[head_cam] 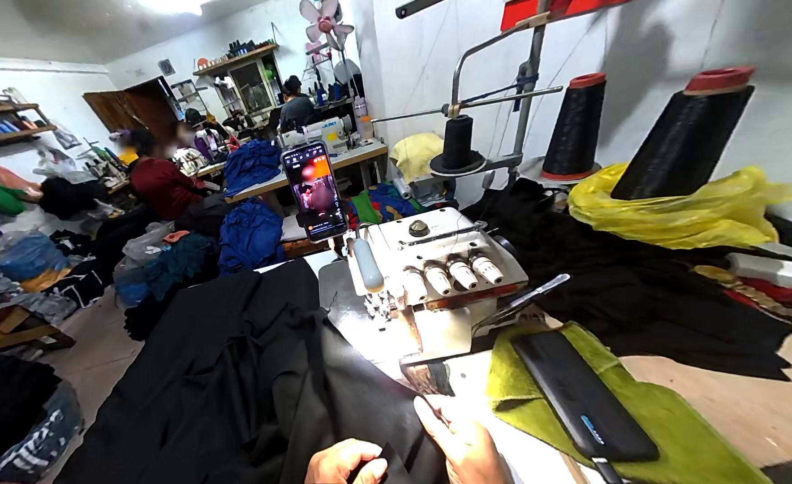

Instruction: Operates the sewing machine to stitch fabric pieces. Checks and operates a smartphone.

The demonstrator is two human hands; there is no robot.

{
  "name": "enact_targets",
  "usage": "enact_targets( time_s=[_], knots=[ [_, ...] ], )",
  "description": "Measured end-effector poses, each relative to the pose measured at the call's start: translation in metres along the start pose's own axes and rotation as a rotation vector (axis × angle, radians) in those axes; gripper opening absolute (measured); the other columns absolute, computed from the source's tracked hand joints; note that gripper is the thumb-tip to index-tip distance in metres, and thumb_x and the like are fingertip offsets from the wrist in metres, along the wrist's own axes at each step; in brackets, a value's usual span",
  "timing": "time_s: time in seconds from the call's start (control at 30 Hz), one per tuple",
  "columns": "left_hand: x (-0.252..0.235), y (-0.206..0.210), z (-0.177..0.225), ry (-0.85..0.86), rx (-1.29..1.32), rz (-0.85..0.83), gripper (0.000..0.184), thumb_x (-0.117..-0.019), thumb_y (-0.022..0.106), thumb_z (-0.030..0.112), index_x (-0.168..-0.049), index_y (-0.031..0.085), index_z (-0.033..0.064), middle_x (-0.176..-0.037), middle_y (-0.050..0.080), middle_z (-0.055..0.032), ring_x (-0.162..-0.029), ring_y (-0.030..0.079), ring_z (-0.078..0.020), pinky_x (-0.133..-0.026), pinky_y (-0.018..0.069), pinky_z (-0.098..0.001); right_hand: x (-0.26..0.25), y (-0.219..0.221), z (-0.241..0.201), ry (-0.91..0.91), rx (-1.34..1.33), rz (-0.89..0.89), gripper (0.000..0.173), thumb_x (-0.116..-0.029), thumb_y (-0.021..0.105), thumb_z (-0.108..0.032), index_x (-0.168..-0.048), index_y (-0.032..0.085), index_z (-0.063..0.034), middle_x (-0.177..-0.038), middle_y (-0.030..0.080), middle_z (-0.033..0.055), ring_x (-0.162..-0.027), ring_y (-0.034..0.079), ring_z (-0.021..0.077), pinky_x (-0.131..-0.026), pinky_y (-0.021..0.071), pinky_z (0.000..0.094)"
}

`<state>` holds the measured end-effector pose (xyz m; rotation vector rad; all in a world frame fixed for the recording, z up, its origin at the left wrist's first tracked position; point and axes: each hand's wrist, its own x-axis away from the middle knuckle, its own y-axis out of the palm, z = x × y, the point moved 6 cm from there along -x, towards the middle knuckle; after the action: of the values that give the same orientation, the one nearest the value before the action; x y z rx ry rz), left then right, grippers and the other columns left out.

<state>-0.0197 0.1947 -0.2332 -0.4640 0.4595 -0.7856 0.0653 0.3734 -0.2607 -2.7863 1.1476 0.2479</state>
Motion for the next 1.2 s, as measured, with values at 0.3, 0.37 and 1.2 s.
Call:
enact_targets(
  time_s=[0.3,0.37,1.2],
  knots=[
    [0.0003,0.0004,0.0002,0.006,0.002,0.002,0.016,-0.0977,0.066,0.01,-0.1,0.077,-0.0011,-0.097,0.077,-0.0093,-0.092,0.073,-0.01,-0.088,0.0588,-0.0281,-0.0006,-0.0002,-0.0007,0.021,0.021,-0.01,0.019,-0.0999,0.062,-0.017,-0.095,0.074,-0.0024,-0.081,0.069,-0.0003,-0.076,0.062,-0.0011,-0.073,0.0522,0.0201],
    [0.0003,0.0005,-0.0001,0.005,-0.001,0.002,0.016,-0.0978,0.066,0.01,-0.1,0.077,-0.001,-0.097,0.077,-0.0091,-0.092,0.073,-0.01,-0.088,0.0587,-0.028,-0.0009,-0.0003,-0.0011,0.024,0.027,-0.012,0.019,-0.0999,0.062,-0.017,-0.095,0.074,-0.0027,-0.081,0.069,-0.0004,-0.076,0.062,-0.001,-0.073,0.0522,0.0202],
    [0.0001,0.0003,0.0004,0.008,-0.005,0.011,0.016,-0.0974,0.066,0.01,-0.1,0.077,-0.0014,-0.097,0.077,-0.0101,-0.092,0.073,-0.0104,-0.089,0.0588,-0.0287,-0.0006,0.0003,-0.0003,-0.001,0.018,-0.005,0.017,-0.099,0.063,-0.015,-0.093,0.074,-0.0025,-0.08,0.069,-0.0005,-0.075,0.062,-0.0012,-0.073,0.0524,0.0193]
  ],
)
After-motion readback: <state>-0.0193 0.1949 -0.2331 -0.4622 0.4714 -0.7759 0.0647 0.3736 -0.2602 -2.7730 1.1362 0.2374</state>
